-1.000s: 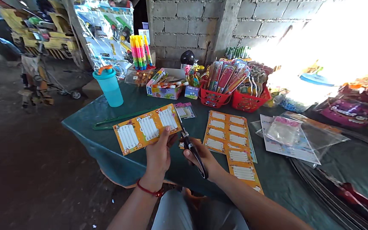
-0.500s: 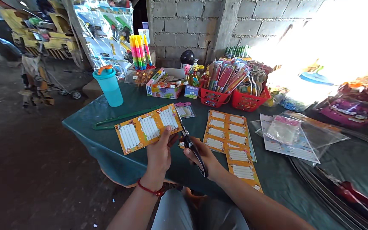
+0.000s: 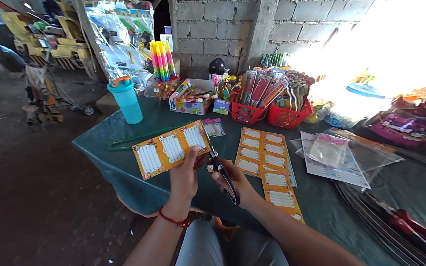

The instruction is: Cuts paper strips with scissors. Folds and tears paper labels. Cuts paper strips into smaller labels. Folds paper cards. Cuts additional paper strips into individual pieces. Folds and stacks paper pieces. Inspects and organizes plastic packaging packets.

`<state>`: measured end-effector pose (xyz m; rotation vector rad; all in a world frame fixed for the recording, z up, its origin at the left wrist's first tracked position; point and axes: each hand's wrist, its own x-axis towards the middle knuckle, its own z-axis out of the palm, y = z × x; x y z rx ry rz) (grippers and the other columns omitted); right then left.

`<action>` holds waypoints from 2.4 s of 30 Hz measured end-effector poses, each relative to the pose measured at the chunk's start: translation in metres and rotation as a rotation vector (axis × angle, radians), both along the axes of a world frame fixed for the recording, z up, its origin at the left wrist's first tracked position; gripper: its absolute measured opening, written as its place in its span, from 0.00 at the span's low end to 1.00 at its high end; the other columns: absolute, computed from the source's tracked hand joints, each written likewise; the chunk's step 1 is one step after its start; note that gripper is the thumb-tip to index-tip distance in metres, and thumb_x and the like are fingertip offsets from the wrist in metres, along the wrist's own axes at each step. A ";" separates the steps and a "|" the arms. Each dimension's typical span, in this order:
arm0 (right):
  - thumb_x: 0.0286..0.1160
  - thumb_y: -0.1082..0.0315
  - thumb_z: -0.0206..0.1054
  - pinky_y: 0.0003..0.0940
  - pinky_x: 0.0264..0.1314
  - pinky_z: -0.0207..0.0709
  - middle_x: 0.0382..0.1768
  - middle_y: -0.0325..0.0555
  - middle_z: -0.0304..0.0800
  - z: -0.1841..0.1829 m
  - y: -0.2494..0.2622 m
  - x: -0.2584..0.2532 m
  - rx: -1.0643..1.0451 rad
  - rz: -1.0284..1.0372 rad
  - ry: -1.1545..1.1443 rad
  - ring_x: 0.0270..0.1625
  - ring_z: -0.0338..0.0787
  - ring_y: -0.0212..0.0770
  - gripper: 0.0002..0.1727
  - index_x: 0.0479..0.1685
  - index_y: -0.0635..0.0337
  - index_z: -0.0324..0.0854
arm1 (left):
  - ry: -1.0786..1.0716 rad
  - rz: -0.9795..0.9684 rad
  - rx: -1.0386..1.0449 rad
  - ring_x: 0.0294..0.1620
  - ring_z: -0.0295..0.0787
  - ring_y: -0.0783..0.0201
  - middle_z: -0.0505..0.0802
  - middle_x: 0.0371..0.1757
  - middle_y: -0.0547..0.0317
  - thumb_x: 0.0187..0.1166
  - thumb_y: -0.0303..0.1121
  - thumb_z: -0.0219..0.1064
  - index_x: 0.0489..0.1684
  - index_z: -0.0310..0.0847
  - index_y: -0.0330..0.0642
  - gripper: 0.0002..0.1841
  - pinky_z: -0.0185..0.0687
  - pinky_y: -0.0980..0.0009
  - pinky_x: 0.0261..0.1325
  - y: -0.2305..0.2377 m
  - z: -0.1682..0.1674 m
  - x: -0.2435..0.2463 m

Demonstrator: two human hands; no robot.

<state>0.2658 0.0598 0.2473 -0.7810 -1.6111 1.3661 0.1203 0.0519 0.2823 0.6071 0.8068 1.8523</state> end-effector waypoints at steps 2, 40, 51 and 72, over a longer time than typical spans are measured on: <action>0.77 0.51 0.68 0.13 0.28 0.72 0.29 0.25 0.77 0.000 0.000 0.000 0.001 0.000 0.001 0.24 0.75 0.17 0.31 0.70 0.65 0.72 | 0.000 0.002 -0.003 0.37 0.97 0.62 0.96 0.40 0.52 0.85 0.18 0.59 0.56 0.74 0.32 0.08 0.95 0.70 0.45 0.000 0.000 0.000; 0.76 0.56 0.69 0.13 0.27 0.73 0.27 0.25 0.76 0.002 -0.001 -0.001 -0.025 -0.016 0.016 0.23 0.76 0.18 0.27 0.68 0.65 0.73 | 0.001 -0.031 0.025 0.37 0.97 0.61 0.96 0.41 0.51 0.85 0.18 0.58 0.56 0.74 0.31 0.08 0.95 0.69 0.47 -0.001 -0.004 0.003; 0.77 0.53 0.69 0.14 0.28 0.74 0.27 0.25 0.77 0.015 0.000 -0.017 -0.022 0.002 -0.017 0.24 0.77 0.19 0.27 0.67 0.63 0.73 | -0.022 -0.003 0.026 0.40 0.97 0.60 0.94 0.43 0.49 0.83 0.18 0.61 0.59 0.73 0.29 0.11 0.95 0.66 0.49 -0.007 -0.008 -0.013; 0.80 0.57 0.67 0.15 0.26 0.74 0.26 0.29 0.77 0.009 0.014 -0.093 -0.016 0.038 -0.151 0.22 0.76 0.21 0.24 0.67 0.64 0.73 | -0.077 0.107 -0.024 0.37 0.96 0.61 0.94 0.41 0.50 0.83 0.19 0.62 0.58 0.73 0.28 0.10 0.94 0.68 0.46 -0.004 -0.019 -0.081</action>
